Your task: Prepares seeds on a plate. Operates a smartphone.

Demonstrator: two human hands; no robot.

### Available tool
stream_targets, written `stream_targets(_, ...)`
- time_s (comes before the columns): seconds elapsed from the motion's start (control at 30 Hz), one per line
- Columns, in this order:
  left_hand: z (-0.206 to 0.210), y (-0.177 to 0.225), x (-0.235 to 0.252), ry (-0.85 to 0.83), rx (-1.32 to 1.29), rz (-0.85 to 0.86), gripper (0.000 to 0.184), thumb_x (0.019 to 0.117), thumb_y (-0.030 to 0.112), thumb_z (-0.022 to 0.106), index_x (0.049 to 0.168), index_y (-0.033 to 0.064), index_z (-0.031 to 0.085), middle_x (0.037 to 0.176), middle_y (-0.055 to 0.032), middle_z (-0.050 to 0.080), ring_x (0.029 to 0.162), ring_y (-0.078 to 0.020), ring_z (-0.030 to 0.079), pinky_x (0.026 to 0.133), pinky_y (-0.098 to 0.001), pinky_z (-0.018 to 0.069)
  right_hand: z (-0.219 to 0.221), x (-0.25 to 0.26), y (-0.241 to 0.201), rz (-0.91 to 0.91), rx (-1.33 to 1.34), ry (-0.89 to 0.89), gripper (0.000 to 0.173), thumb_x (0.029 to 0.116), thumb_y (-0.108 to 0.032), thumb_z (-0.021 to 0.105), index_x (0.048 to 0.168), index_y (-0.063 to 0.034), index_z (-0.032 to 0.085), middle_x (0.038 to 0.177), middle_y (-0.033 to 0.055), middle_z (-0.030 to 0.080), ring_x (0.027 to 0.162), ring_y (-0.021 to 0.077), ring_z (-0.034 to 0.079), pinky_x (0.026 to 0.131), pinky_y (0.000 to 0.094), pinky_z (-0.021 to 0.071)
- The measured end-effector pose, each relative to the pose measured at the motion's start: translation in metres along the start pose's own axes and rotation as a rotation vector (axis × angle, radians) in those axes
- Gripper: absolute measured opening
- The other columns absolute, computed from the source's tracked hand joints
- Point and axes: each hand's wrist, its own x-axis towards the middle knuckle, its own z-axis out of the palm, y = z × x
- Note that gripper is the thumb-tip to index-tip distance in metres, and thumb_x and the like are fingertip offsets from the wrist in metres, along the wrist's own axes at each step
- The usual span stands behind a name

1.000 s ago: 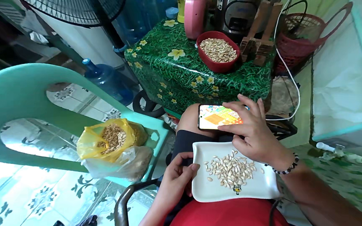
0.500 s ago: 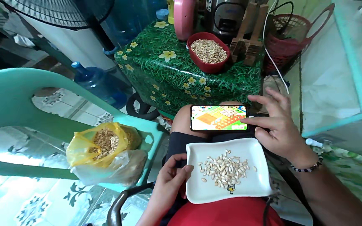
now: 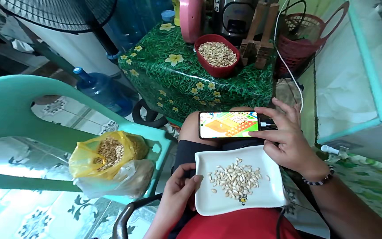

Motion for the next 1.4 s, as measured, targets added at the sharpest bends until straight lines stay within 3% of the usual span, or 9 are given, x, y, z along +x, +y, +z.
stream_targets(0.23,0.000,-0.001,0.000,-0.004,-0.019,-0.001,0.027,0.1019,0.011,0.056,0.129,0.0090,0.056,0.073,-0.0043,0.067,0.049,-0.0086,0.061,0.043,-0.0219,0.0524,-0.002,0.007,-0.002,0.047,0.029,0.038,0.036,0.0901,-0.019,0.048,0.105,-0.0219,0.081,0.148,0.0084,0.055,0.152,0.0422,0.024,0.118,0.0752,0.0094)
stream_targets(0.4,-0.001,-0.002,0.000,-0.008,-0.025,0.000,0.026,0.1021,0.011,0.057,0.128,0.0086,0.057,0.073,-0.0050,0.067,0.049,-0.0091,0.061,0.043,-0.0222,0.0527,0.006,0.014,-0.008,0.072,0.044,0.026,0.030,0.0882,-0.020,0.050,0.104,-0.0167,0.076,0.152,0.0078,0.052,0.153,0.0397,0.022,0.120,0.0706,0.0099)
stream_targets(0.53,0.000,-0.001,0.000,-0.004,-0.019,0.002,0.027,0.1018,0.012,0.057,0.128,0.0091,0.057,0.074,-0.0049,0.067,0.050,-0.0089,0.061,0.043,-0.0220,0.0524,0.011,0.019,-0.013,0.060,0.042,-0.003,0.029,0.0887,-0.022,0.052,0.106,-0.0174,0.075,0.152,0.0079,0.051,0.154,0.0410,0.021,0.117,0.0748,0.0090)
stream_targets(0.83,-0.001,-0.002,0.000,-0.001,-0.013,-0.004,0.027,0.1021,0.012,0.057,0.129,0.0083,0.056,0.074,-0.0053,0.067,0.049,-0.0093,0.061,0.042,-0.0222,0.0517,0.024,0.023,-0.024,-0.018,0.020,-0.070,0.036,0.0887,-0.018,0.052,0.108,-0.0284,0.081,0.154,0.0072,0.050,0.155,0.0424,0.018,0.115,0.0799,0.0049)
stream_targets(1.4,-0.001,-0.002,0.000,-0.002,-0.003,0.000,0.028,0.1022,0.013,0.057,0.130,0.0082,0.056,0.075,-0.0057,0.068,0.051,-0.0097,0.062,0.044,-0.0226,0.0524,0.020,0.020,-0.014,0.023,0.017,0.003,0.036,0.0903,-0.019,0.050,0.106,-0.0256,0.081,0.152,0.0085,0.051,0.154,0.0432,0.019,0.116,0.0784,0.0059)
